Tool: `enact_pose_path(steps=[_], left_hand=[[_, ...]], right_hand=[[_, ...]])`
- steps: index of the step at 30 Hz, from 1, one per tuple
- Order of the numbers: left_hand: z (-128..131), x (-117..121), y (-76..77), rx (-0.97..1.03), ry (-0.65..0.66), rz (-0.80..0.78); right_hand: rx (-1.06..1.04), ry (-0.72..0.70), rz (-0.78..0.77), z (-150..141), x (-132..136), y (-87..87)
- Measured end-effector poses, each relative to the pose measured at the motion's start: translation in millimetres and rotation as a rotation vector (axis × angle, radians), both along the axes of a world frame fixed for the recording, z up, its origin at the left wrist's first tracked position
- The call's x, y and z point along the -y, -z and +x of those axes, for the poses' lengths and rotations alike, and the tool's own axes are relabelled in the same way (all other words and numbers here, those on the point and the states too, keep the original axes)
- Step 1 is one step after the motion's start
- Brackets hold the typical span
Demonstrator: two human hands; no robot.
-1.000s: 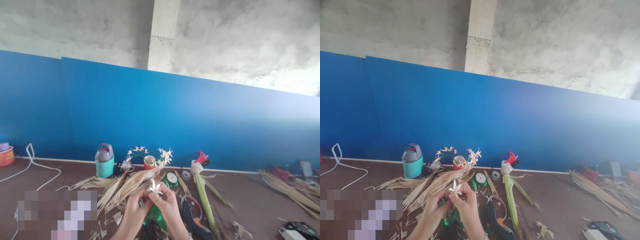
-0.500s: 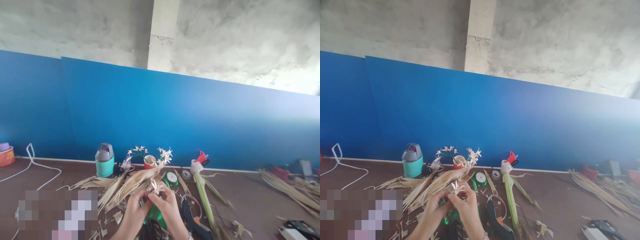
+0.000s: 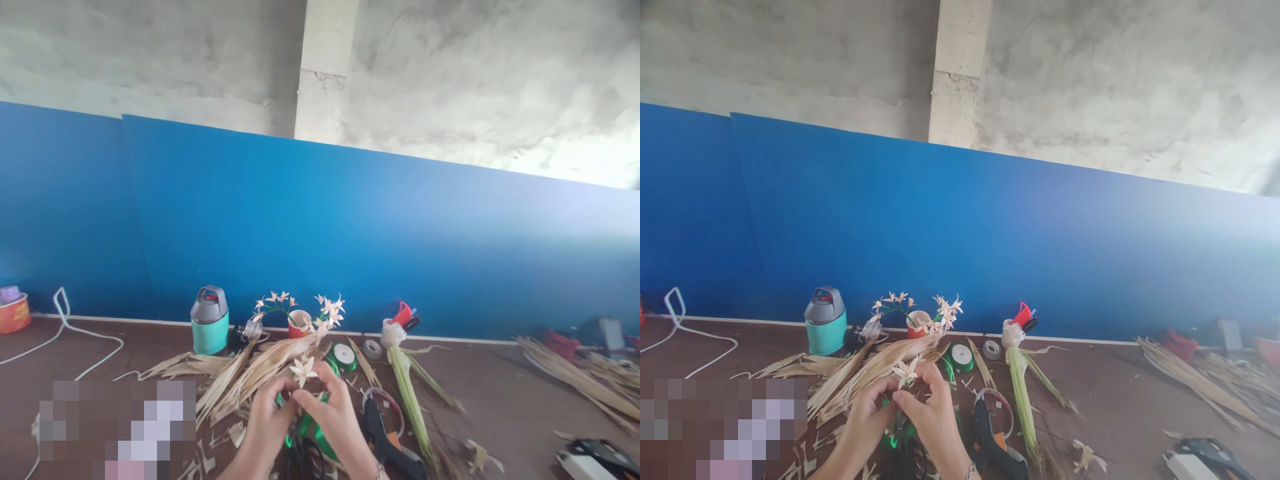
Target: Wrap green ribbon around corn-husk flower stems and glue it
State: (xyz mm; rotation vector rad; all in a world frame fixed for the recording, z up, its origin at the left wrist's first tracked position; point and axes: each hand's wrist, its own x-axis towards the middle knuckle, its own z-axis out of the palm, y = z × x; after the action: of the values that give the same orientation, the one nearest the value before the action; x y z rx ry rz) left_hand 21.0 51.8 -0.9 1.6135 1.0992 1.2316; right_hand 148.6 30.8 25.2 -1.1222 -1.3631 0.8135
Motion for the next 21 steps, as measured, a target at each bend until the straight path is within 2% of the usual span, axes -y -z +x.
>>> enact_pose_path(steps=[3,8,10,14,18,21], left_hand=[[-1.9,-2.9,3.1,-0.052,-0.035,0.034],[-4.5,-7.2,10.9,-0.215,-0.088,0.142],[-7.3,-10.0,15.3,-0.264,-0.107,0.174],[-14.0,-16.3,24.8,-0.293,-0.202,0.264],[-17.6,-20.7,32.2,-0.342,-0.283,0.292],[-20.2,-22.5,34.4,-0.356,-0.334,0.312]], right_hand=[[0.020,0.018,-0.006,-3.4,-3.7,9.0],[-0.005,0.138,-0.006,-6.4,-13.6,30.0],[-0.065,0.175,-0.037,1.5,-17.5,31.5],[-0.241,0.369,-0.053,32.2,-23.8,24.4],[-0.116,0.419,-0.042,52.6,-27.6,24.1],[0.010,0.386,-0.064,48.5,-30.1,31.9]])
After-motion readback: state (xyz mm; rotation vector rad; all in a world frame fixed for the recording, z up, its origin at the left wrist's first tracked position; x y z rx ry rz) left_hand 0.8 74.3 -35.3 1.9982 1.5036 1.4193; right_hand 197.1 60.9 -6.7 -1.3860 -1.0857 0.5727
